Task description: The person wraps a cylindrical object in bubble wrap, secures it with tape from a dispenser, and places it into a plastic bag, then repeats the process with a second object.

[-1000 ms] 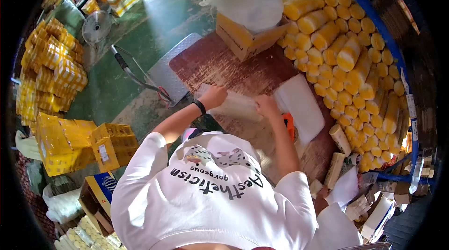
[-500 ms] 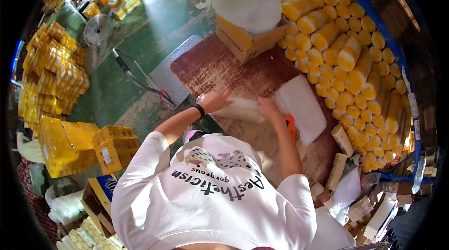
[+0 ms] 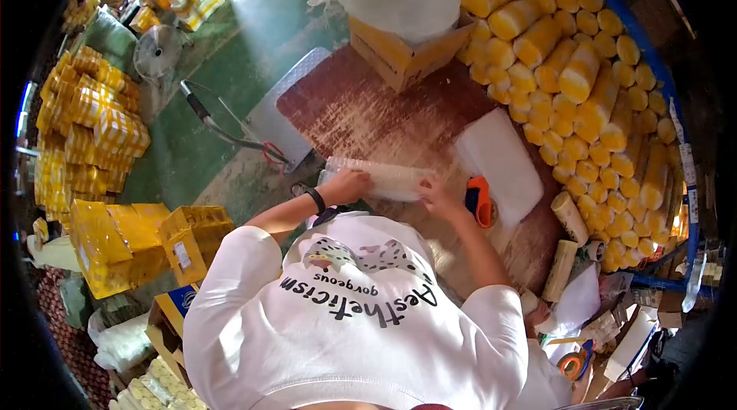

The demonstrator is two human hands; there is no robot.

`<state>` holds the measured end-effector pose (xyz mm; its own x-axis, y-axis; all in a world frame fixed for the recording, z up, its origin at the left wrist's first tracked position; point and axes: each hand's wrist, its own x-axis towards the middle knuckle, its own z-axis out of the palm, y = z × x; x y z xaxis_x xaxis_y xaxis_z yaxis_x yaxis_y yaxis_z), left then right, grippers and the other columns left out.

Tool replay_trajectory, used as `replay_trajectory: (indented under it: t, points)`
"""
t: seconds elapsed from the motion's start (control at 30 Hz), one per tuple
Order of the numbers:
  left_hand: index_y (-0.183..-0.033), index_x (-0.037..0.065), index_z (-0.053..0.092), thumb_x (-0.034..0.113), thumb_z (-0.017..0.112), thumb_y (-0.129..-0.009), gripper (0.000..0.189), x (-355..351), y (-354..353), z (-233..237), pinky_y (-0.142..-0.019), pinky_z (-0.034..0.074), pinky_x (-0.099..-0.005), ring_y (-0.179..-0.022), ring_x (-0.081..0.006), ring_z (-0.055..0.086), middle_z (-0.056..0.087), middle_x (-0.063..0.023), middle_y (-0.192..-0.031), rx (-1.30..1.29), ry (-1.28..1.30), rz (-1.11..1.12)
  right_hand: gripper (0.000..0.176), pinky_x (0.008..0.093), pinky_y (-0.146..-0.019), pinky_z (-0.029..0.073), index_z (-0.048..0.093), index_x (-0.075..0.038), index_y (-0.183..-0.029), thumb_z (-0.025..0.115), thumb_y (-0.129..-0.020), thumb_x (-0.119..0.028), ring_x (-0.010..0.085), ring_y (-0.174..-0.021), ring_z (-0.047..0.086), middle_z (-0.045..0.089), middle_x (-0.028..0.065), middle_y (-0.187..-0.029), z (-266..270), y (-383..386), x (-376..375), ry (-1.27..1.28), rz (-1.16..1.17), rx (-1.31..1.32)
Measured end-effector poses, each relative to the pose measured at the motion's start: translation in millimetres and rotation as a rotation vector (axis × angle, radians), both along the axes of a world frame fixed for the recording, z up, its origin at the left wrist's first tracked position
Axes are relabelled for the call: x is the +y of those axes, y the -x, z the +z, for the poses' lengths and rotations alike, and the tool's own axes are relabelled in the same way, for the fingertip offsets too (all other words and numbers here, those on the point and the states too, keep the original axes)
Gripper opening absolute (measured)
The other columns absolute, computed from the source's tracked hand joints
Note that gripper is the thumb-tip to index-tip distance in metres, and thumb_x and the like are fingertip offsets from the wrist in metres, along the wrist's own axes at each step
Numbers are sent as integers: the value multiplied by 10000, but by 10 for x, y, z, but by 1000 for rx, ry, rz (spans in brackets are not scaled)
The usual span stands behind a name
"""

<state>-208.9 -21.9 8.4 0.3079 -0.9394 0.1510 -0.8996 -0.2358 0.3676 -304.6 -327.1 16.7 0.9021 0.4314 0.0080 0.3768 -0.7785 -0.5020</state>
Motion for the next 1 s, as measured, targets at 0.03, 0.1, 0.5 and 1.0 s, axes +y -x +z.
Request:
replay_trajectory:
  t: [0.03, 0.1, 0.5, 1.0]
  points:
    - [-916, 75, 581, 214, 608, -824, 169, -4, 4, 43, -666, 486, -433, -771, -342, 594, 581, -123, -859, 33, -15, 24, 257, 378, -757, 500, 626, -86, -991, 714, -767, -178, 294, -919, 593, 586, 90, -1055, 122, -25, 10, 21, 26, -112]
    - [-926, 81, 578, 214, 599, -838, 161, -26, -39, 129, -643, 473, -442, -757, -350, 588, 575, -127, -818, 94, -44, 71, 240, 379, -752, 501, 620, -57, -966, 714, -774, -166, 291, -911, 591, 585, 93, -1031, 133, -90, -6, -32, 11, -142]
    - [-955, 89, 569, 555, 548, -834, 482, 266, -560, 49, -549, 453, -474, -648, -370, 594, 596, -165, -670, 158, -213, 459, 229, 407, -727, 458, 651, -67, -878, 598, -871, -290, 295, -841, 552, 603, 112, -838, -119, -398, -48, -57, -216, -216]
    - [-1302, 26, 456, 269, 501, -844, 520, -690, 349, -38, -1090, 290, -458, -1300, -305, 371, 431, -161, -1362, -436, -21, 69, 244, 340, -597, 424, 644, -69, -844, 667, -824, -311, 195, -660, 543, 548, 87, -706, -33, -469, -17, -307, -517, 120]
